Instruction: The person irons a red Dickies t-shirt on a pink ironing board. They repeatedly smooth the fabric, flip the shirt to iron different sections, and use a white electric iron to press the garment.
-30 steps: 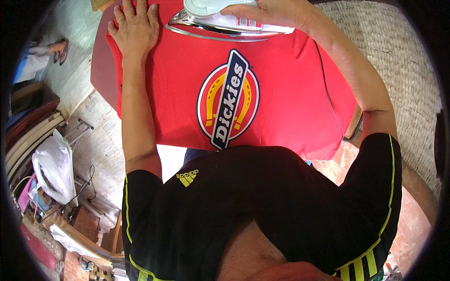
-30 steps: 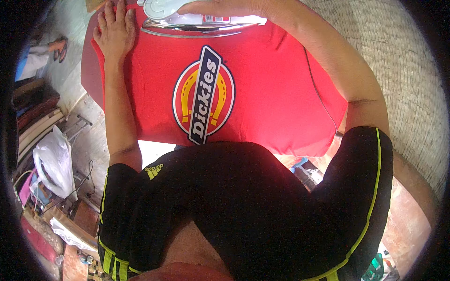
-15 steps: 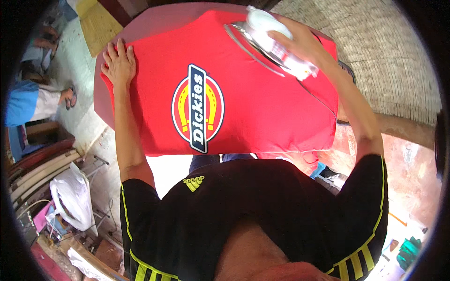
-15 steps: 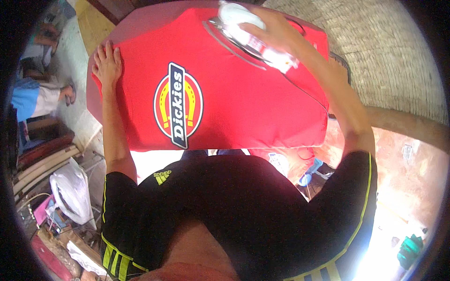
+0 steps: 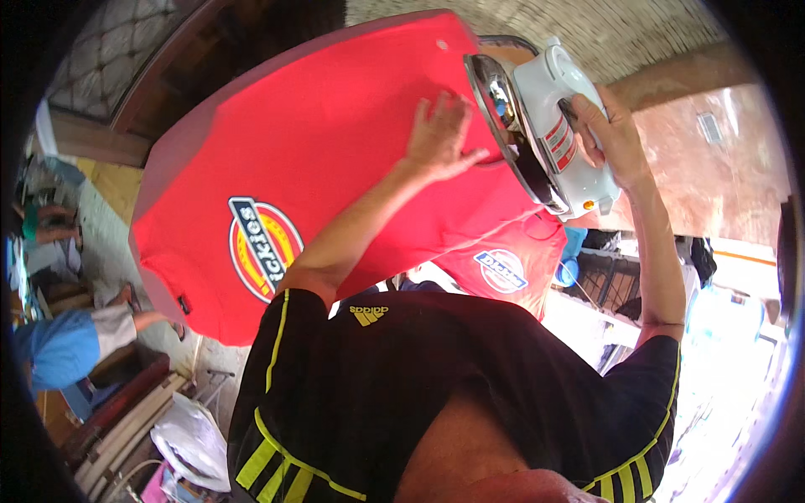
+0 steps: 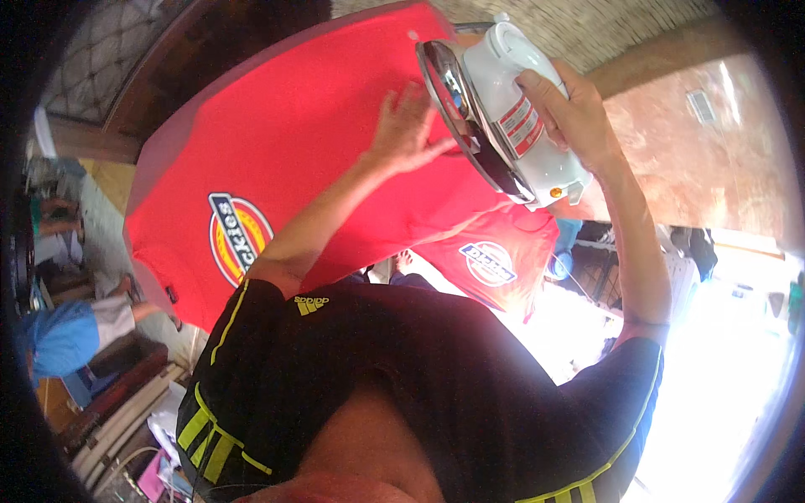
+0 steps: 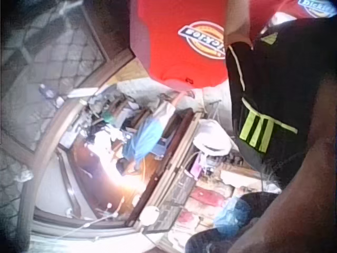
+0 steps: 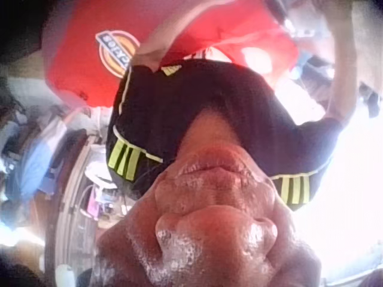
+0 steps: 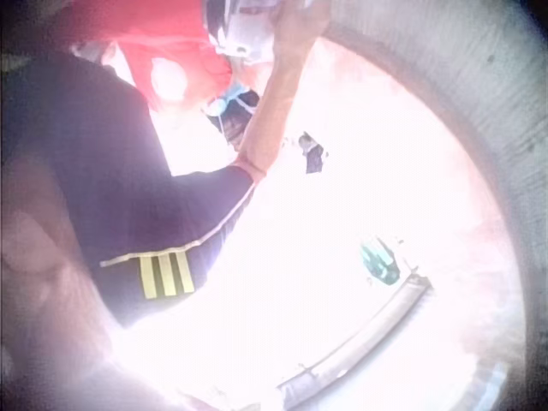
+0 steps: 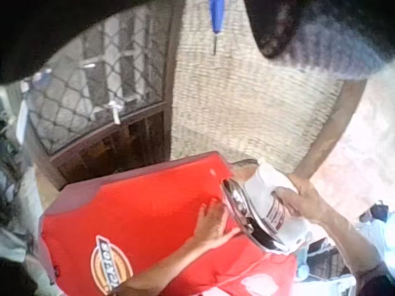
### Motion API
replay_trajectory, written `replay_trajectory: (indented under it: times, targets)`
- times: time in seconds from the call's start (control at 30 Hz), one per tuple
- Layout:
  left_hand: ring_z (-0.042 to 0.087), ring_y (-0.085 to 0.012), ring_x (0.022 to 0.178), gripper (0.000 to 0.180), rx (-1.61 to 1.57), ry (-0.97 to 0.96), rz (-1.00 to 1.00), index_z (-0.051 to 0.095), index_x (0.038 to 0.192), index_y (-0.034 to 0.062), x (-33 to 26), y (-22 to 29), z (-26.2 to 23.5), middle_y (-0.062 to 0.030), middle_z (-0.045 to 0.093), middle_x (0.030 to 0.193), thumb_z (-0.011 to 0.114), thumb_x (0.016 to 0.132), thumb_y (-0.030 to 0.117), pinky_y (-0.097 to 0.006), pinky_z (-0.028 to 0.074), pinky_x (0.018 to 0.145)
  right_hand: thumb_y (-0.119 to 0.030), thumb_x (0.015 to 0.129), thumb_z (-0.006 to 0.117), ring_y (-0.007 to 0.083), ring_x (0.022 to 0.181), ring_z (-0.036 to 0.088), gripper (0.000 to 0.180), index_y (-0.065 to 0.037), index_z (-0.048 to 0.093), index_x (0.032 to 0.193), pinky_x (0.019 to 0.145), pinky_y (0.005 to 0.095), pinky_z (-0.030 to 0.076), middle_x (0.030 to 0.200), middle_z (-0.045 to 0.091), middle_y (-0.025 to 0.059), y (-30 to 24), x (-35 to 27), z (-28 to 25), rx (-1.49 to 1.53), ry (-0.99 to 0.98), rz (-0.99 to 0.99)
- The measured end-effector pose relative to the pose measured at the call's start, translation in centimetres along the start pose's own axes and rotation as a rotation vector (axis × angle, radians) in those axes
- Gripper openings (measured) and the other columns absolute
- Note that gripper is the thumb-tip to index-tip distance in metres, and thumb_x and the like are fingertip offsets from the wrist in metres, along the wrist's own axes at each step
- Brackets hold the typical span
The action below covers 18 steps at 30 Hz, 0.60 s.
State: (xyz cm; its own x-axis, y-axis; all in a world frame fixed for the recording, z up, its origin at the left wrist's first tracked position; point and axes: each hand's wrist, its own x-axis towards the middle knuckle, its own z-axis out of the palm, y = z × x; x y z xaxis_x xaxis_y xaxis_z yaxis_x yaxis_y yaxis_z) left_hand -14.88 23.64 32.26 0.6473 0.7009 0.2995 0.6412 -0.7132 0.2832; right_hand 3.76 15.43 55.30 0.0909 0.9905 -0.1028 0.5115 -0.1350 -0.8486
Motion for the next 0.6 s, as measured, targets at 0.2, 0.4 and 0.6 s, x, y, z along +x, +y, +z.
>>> replay_trajectory:
  times: [0.2, 0.4, 0.6]
  targets:
    - [0.039, -0.0384, 0.135, 0.077, -0.502, -0.077, 0.565, 0.036, 0.145, 0.0041, -3.6, 13.9, 6.7, -0.0204, 0.041, 0.146, 0.064, 0.089, 0.049, -0.059, 0.032, 0.106, -0.041, 0.097, 0.06, 0.004, 0.039, 0.035, 0.037, -0.004, 0.056, 0.092, 0.037, 0.0221, 0.026, 0.057, 0.042, -0.0032, 2.0, 1.5, -4.8, 0.04, 0.05, 0.027]
    - [0.051, -0.0359, 0.127, 0.064, -1.118, -0.525, 0.596, 0.041, 0.142, 0.0014, -9.5, 15.3, 4.6, -0.0215, 0.052, 0.135, 0.068, 0.092, 0.029, -0.044, 0.04, 0.107, -0.04, 0.095, 0.062, 0.0045, 0.042, 0.038, 0.034, -0.007, 0.052, 0.091, 0.037, 0.0216, 0.029, 0.063, 0.045, -0.0036, 8.2, 8.7, -5.4, 0.089, 0.062, 0.113]
    - [0.047, -0.029, 0.134, 0.067, -1.348, -0.679, -0.193, 0.036, 0.148, 0.0044, -18.0, 9.3, 3.1, -0.0149, 0.05, 0.145, 0.061, 0.096, 0.038, -0.041, 0.036, 0.112, -0.041, 0.091, 0.064, 0.0076, 0.053, 0.043, 0.039, -0.003, 0.057, 0.097, 0.045, 0.0268, 0.037, 0.065, 0.048, -0.002, 15.2, 16.2, -4.4, 0.054, 0.067, 0.092]
